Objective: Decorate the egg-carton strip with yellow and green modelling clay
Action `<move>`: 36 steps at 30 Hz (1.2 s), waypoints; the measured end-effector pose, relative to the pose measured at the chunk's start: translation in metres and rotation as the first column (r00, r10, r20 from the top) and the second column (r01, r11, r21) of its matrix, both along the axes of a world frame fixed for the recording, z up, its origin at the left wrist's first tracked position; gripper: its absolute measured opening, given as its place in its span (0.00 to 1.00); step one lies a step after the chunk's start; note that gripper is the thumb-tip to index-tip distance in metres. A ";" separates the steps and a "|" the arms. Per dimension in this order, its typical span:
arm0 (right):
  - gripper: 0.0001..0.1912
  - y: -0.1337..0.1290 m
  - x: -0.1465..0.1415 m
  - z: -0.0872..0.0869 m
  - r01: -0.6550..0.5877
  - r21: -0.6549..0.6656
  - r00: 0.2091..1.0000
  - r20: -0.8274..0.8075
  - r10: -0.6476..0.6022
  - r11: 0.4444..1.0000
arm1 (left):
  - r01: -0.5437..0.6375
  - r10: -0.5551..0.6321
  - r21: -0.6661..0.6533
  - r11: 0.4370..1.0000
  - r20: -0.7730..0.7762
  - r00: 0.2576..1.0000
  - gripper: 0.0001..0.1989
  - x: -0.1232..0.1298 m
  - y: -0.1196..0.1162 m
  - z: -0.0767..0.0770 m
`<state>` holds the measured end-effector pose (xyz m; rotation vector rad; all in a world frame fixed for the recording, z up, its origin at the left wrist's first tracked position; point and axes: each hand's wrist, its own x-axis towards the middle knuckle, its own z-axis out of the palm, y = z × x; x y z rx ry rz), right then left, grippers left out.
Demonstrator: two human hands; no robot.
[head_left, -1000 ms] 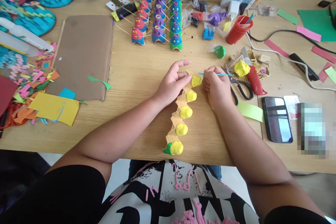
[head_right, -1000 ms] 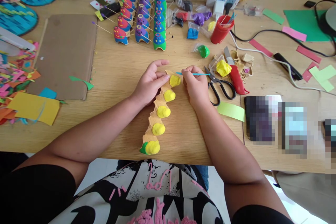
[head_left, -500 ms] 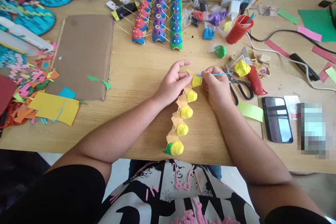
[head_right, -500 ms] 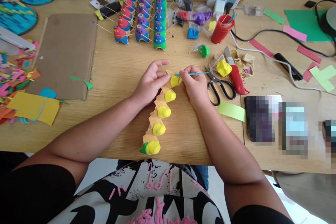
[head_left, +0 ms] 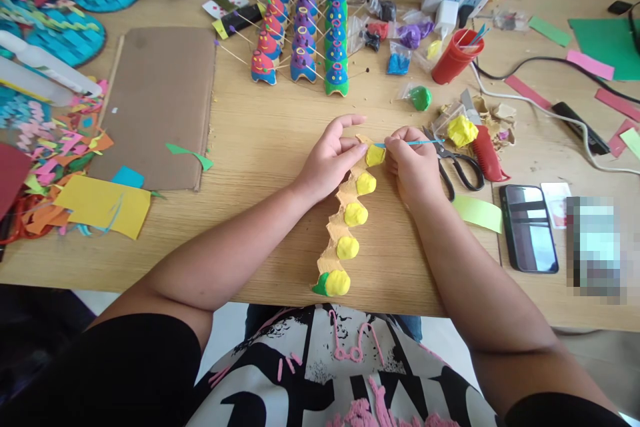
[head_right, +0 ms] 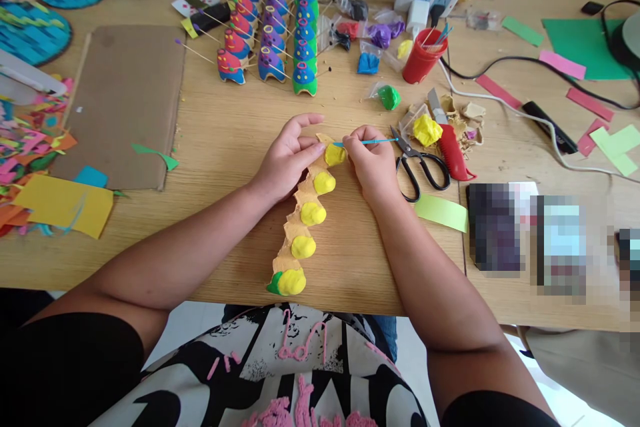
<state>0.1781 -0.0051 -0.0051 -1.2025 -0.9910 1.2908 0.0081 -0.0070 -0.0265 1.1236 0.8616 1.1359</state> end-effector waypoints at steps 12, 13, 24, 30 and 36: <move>0.16 -0.002 -0.001 0.003 -0.005 -0.011 1.000 0.011 0.005 1.000 | -0.011 0.011 0.006 1.000 -0.002 1.000 0.21 0.001 -0.001 0.002; 0.16 -0.002 -0.001 0.003 0.001 -0.011 1.000 0.020 0.000 1.000 | -0.010 0.010 0.007 1.000 -0.005 1.000 0.21 0.001 -0.001 0.002; 0.16 -0.002 0.000 0.005 -0.012 -0.007 0.999 -0.040 0.012 1.000 | -0.006 0.007 0.009 1.000 -0.005 1.000 0.21 0.001 0.000 0.001; 0.16 -0.002 0.001 0.000 -0.002 0.023 0.998 0.064 0.001 1.000 | -0.018 0.018 -0.003 1.000 0.001 1.000 0.22 0.001 0.000 0.000; 0.21 -0.002 0.001 0.002 -0.035 0.019 0.999 -0.030 0.035 0.999 | -0.028 0.028 -0.007 1.000 -0.012 1.000 0.21 0.001 0.000 0.001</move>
